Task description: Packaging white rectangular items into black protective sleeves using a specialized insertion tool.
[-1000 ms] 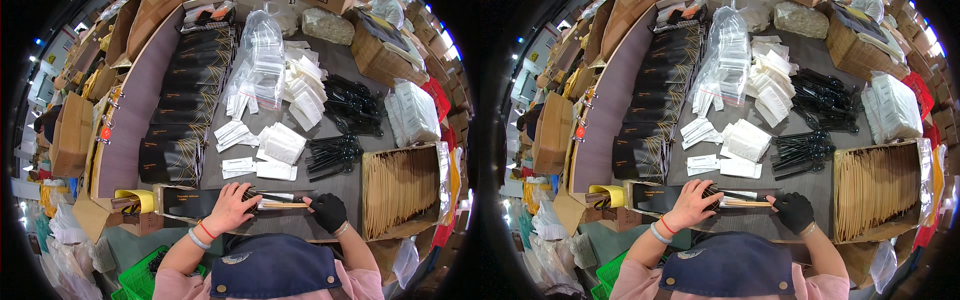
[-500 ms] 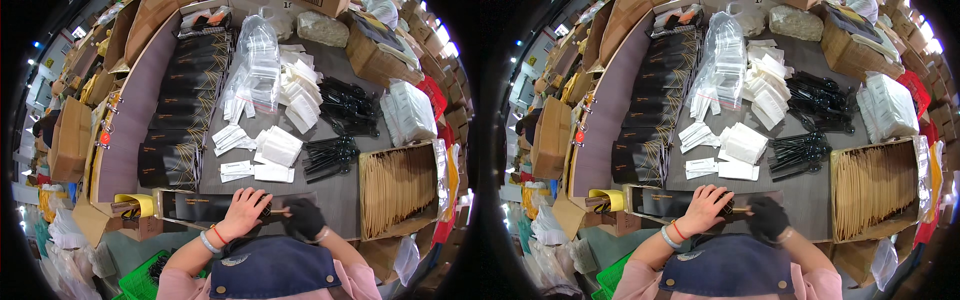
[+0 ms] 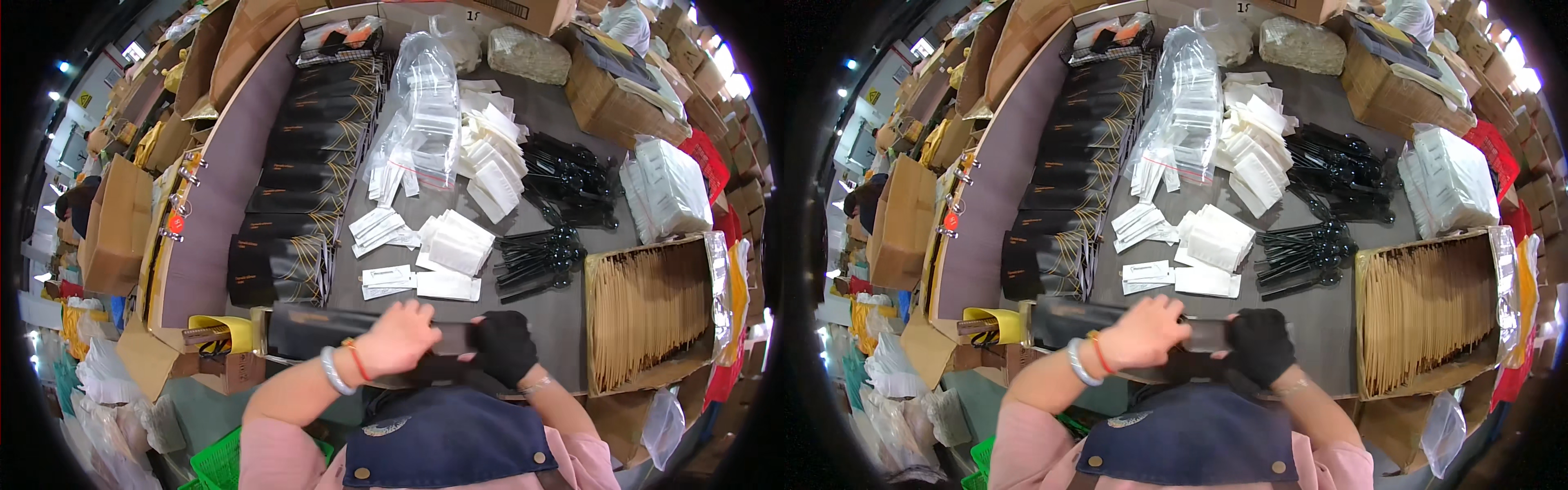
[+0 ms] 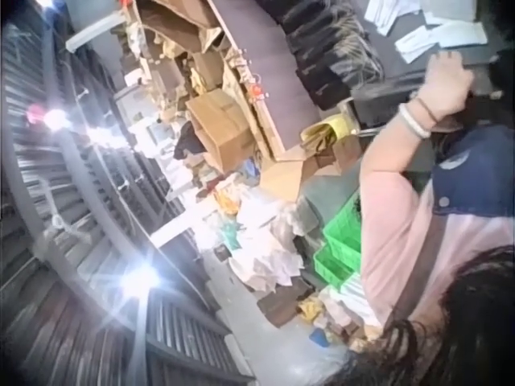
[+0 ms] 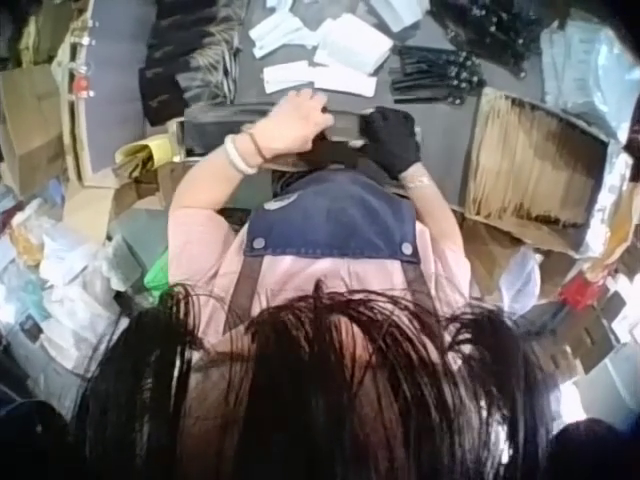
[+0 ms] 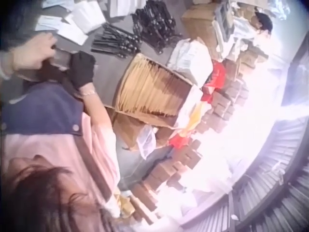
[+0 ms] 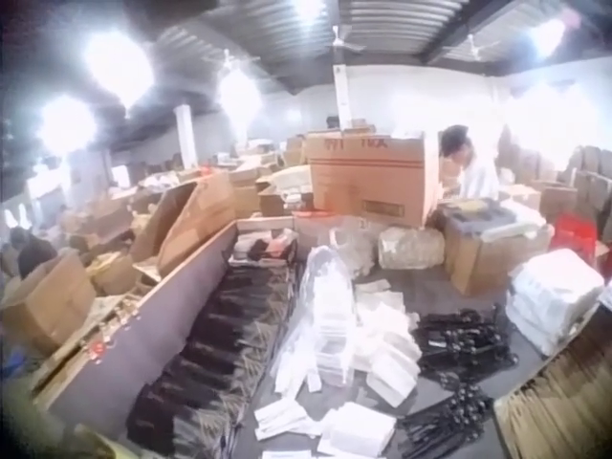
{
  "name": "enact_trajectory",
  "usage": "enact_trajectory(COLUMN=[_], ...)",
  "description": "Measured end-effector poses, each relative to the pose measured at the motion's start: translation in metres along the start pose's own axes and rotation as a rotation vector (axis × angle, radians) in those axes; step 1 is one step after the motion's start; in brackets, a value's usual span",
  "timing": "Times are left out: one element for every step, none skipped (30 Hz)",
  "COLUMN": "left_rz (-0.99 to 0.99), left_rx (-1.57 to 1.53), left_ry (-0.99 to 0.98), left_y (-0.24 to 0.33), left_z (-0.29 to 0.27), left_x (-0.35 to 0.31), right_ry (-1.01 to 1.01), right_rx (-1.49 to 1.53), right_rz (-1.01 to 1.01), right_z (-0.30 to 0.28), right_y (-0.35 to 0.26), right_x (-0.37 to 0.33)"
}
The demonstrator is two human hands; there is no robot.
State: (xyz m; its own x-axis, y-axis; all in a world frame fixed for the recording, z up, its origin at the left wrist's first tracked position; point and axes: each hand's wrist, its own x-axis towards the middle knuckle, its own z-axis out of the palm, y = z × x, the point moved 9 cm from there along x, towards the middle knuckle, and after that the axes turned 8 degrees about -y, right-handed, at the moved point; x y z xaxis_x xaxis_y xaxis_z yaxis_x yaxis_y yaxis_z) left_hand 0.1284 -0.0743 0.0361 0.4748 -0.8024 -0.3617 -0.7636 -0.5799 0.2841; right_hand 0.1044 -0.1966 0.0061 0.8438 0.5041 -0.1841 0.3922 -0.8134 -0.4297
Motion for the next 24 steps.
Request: enact_trajectory(left_rz=[-0.005, -0.014, -0.052, -0.051, -0.156, -0.261, -0.36, -0.461, -0.445, -0.486, -0.552, -0.614, -0.615, -0.686, -0.757, -0.76, -0.723, -0.686, -0.688, -0.673, -0.658, -0.661, -0.661, -0.661], left_rx=[-0.005, -0.018, -0.019, -0.039, 0.168, 0.377, 0.181, -0.021, -0.228, -0.387, -0.343, -0.304, -0.311, -0.355, -0.398, -0.402, -0.443, -0.483, -0.486, -0.524, -0.561, -0.566, -0.573, -0.58], left_ry=[0.021, 0.076, 0.14, 0.219, 0.359, 0.496, 0.503, 0.504, 0.556, 0.448, 0.431, 0.41, 0.409, 0.454, 0.499, 0.501, 0.53, 0.56, 0.561, 0.568, 0.573, 0.574, 0.559, 0.542], left_y=[-0.014, -0.032, -0.055, -0.077, -0.094, -0.101, -0.108, -0.102, -0.09, -0.075, -0.062, -0.054, -0.052, -0.056, -0.059, -0.061, -0.061, -0.061, -0.062, -0.063, -0.064, -0.064, -0.065, -0.065], left_z=[-0.014, -0.03, -0.038, -0.047, -0.056, -0.064, -0.053, -0.031, 0.0, 0.028, 0.04, 0.05, 0.055, 0.059, 0.063, 0.067, 0.071, 0.072, 0.072, 0.073, 0.073, 0.073, 0.074, 0.075], left_x=[-0.009, -0.02, -0.031, -0.045, -0.06, -0.074, -0.072, -0.072, -0.069, -0.057, -0.055, -0.055, -0.056, -0.064, -0.071, -0.072, -0.071, -0.071, -0.073, -0.074, -0.075, -0.076, -0.076, -0.076], right_ry=[0.082, 0.167, 0.194, 0.153, 0.145, 0.137, 0.138, 0.129, 0.118, 0.113, 0.081, 0.047, 0.04, 0.037, 0.034, 0.03, 0.019, 0.009, 0.006, -0.001, -0.008, -0.013, -0.009, -0.004], right_rx=[0.037, 0.075, 0.109, 0.101, 0.075, 0.047, 0.049, 0.021, -0.01, -0.01, -0.035, -0.06, -0.062, -0.099, -0.135, -0.138, -0.147, -0.156, -0.158, -0.158, -0.156, -0.158, -0.142, -0.124], right_rz=[0.051, 0.102, 0.165, 0.235, 0.228, 0.221, 0.221, 0.191, 0.153, 0.154, 0.131, 0.113, 0.114, 0.078, 0.043, 0.039, 0.017, -0.004, -0.006, -0.013, -0.021, -0.023, -0.046, -0.069], right_z=[-0.01, -0.022, -0.031, -0.031, -0.029, -0.027, -0.029, -0.033, -0.037, -0.036, -0.035, -0.033, -0.036, -0.039, -0.04, -0.039, -0.037, -0.035, -0.033, -0.031, -0.03, -0.029, -0.03, -0.03], right_y=[0.014, 0.025, 0.032, 0.041, 0.043, 0.042, 0.039, 0.027, 0.014, 0.011, 0.006, 0.003, 0.002, -0.002, -0.006, -0.008, -0.011, -0.014, -0.014, -0.015, -0.016, -0.016, -0.018, -0.021], right_x=[-0.008, -0.017, -0.022, -0.028, -0.033, -0.035, -0.033, -0.031, -0.029, -0.027, -0.023, -0.022, -0.022, -0.021, -0.021, -0.019, -0.016, -0.014, -0.013, -0.013, -0.012, -0.013, -0.014, -0.014])
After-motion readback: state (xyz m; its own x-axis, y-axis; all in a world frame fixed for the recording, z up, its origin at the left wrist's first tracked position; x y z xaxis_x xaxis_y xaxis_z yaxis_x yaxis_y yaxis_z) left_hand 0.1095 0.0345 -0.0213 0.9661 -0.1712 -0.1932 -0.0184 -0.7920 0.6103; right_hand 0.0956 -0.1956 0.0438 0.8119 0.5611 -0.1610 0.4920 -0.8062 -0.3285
